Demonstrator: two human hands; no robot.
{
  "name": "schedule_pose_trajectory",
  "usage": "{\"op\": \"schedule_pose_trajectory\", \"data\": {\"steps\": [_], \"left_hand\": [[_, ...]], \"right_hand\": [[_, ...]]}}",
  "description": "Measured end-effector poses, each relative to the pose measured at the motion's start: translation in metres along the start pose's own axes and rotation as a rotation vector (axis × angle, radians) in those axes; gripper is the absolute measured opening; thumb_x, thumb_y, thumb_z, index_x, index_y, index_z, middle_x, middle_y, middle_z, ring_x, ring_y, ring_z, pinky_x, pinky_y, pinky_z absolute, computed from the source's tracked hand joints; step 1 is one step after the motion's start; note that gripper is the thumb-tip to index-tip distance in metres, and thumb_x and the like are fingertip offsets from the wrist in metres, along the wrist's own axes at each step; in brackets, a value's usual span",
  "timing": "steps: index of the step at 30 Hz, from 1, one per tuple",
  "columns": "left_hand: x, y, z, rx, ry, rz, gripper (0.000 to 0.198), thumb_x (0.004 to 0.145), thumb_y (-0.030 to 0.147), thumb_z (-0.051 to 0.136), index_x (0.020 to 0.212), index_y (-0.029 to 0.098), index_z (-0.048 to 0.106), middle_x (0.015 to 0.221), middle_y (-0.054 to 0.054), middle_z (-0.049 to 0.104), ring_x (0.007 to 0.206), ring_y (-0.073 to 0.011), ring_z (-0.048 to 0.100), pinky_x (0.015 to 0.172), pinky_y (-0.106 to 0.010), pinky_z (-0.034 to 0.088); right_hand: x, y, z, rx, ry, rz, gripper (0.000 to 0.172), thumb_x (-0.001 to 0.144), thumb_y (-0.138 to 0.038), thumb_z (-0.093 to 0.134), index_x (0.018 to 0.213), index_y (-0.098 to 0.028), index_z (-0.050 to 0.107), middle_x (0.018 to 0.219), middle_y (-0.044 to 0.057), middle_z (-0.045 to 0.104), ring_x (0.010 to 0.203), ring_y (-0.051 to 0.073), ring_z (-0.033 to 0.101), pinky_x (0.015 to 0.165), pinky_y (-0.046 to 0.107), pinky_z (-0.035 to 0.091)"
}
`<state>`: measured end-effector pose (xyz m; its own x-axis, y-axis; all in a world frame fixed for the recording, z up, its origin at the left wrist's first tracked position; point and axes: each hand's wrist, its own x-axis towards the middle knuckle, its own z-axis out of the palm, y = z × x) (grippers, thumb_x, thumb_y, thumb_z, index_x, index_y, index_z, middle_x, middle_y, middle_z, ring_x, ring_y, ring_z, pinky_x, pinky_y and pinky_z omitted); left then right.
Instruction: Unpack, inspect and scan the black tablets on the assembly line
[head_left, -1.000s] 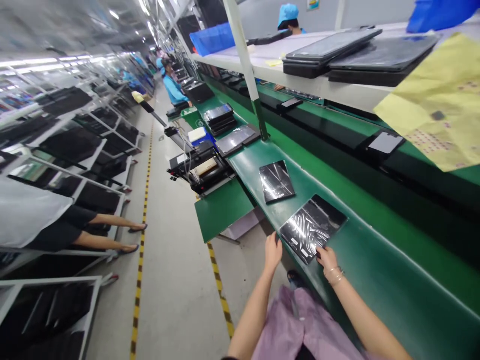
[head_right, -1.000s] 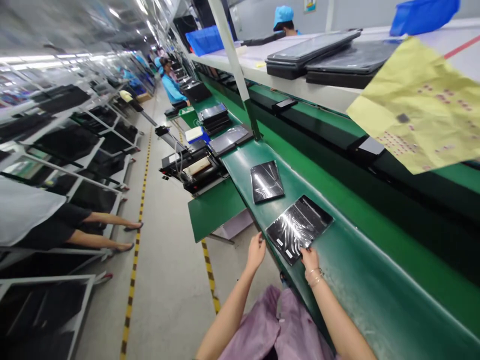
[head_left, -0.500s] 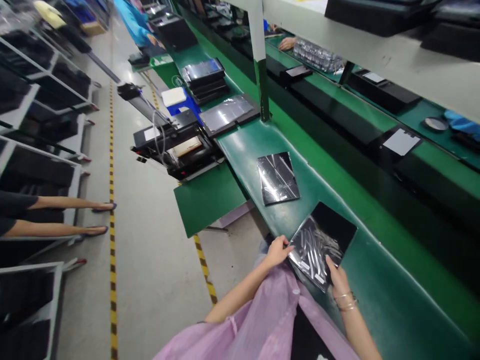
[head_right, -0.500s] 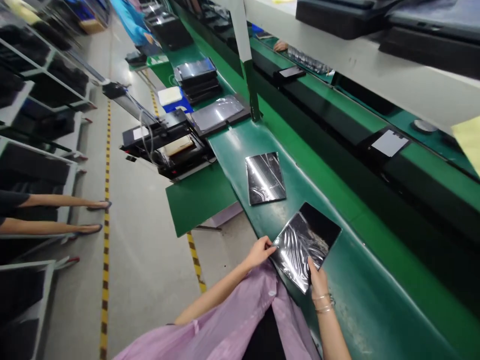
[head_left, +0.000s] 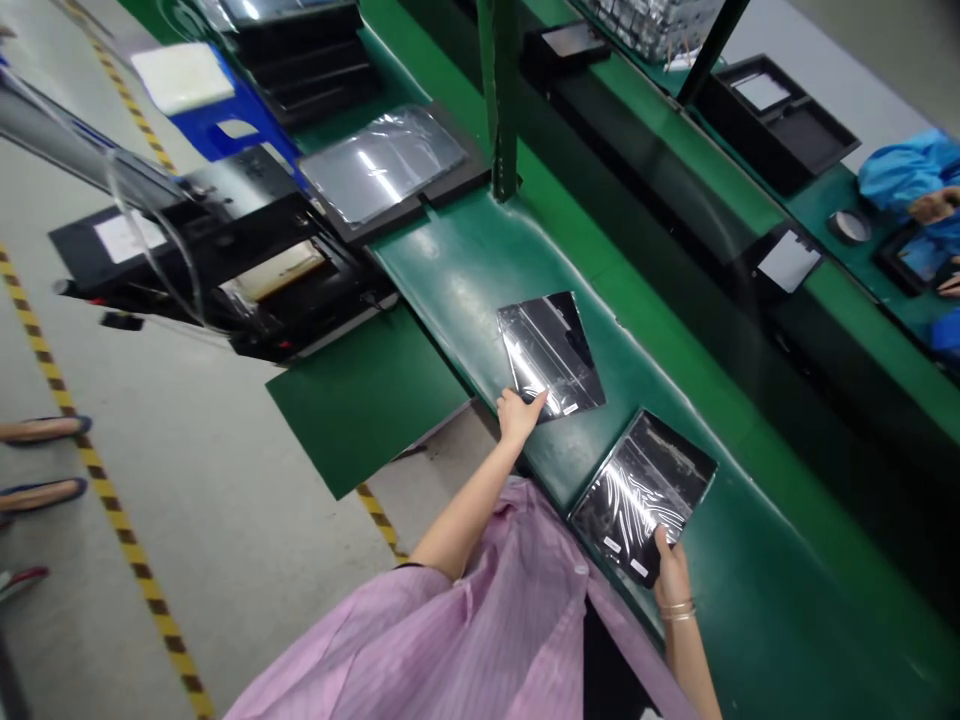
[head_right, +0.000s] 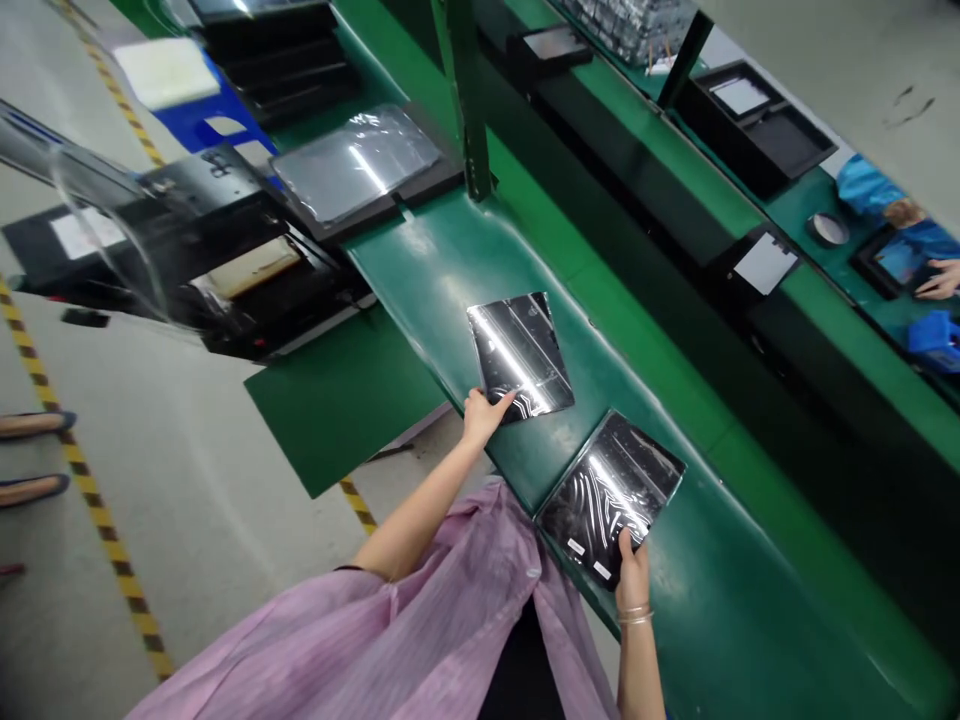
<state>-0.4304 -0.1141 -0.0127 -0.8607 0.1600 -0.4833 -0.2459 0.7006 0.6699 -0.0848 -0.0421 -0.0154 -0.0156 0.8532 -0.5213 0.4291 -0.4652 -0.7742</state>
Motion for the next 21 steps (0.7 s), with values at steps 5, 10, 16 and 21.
{"op": "schedule_pose_trajectory", "data": {"steps": [5, 10, 16, 21], "left_hand": [[0.006, 0.004, 0.001, -0.070, -0.035, -0.051, 0.066, 0.058, 0.042, 0.083, 0.106, 0.011, 0.049, 0.112, -0.023, 0.057, 0.114, -0.0392, 0.052, 0.097, -0.047, 0.039], [0.011, 0.000, -0.003, -0.283, -0.131, -0.072, 0.058, 0.056, 0.042, 0.084, 0.099, 0.014, 0.057, 0.097, -0.014, 0.065, 0.098, -0.0309, 0.061, 0.085, -0.039, 0.049], [0.005, 0.011, -0.014, -0.592, -0.302, -0.054, 0.056, 0.053, 0.038, 0.082, 0.100, 0.016, 0.061, 0.092, -0.008, 0.069, 0.090, -0.0239, 0.065, 0.082, -0.035, 0.052], [-0.015, 0.021, -0.069, -0.737, -0.484, -0.050, 0.055, 0.045, 0.035, 0.080, 0.092, 0.015, 0.061, 0.084, -0.007, 0.071, 0.074, -0.0230, 0.066, 0.070, -0.035, 0.054]], "right_hand": [[0.002, 0.006, 0.001, 0.014, 0.018, 0.004, 0.066, 0.063, -0.061, 0.068, 0.110, -0.016, 0.060, 0.112, 0.009, 0.067, 0.116, 0.029, 0.055, 0.105, 0.044, 0.039], [0.005, 0.016, -0.001, 0.001, 0.027, 0.021, 0.065, 0.063, -0.063, 0.067, 0.109, -0.016, 0.060, 0.107, 0.008, 0.067, 0.112, 0.028, 0.057, 0.101, 0.043, 0.042], [0.007, 0.022, -0.001, -0.077, 0.062, 0.011, 0.068, 0.060, -0.067, 0.064, 0.105, -0.016, 0.062, 0.102, 0.008, 0.069, 0.110, 0.030, 0.058, 0.097, 0.044, 0.045], [0.000, 0.013, 0.004, -0.097, 0.104, -0.043, 0.059, 0.053, -0.068, 0.065, 0.086, -0.019, 0.067, 0.094, 0.009, 0.071, 0.111, 0.038, 0.058, 0.100, 0.053, 0.041]]}}
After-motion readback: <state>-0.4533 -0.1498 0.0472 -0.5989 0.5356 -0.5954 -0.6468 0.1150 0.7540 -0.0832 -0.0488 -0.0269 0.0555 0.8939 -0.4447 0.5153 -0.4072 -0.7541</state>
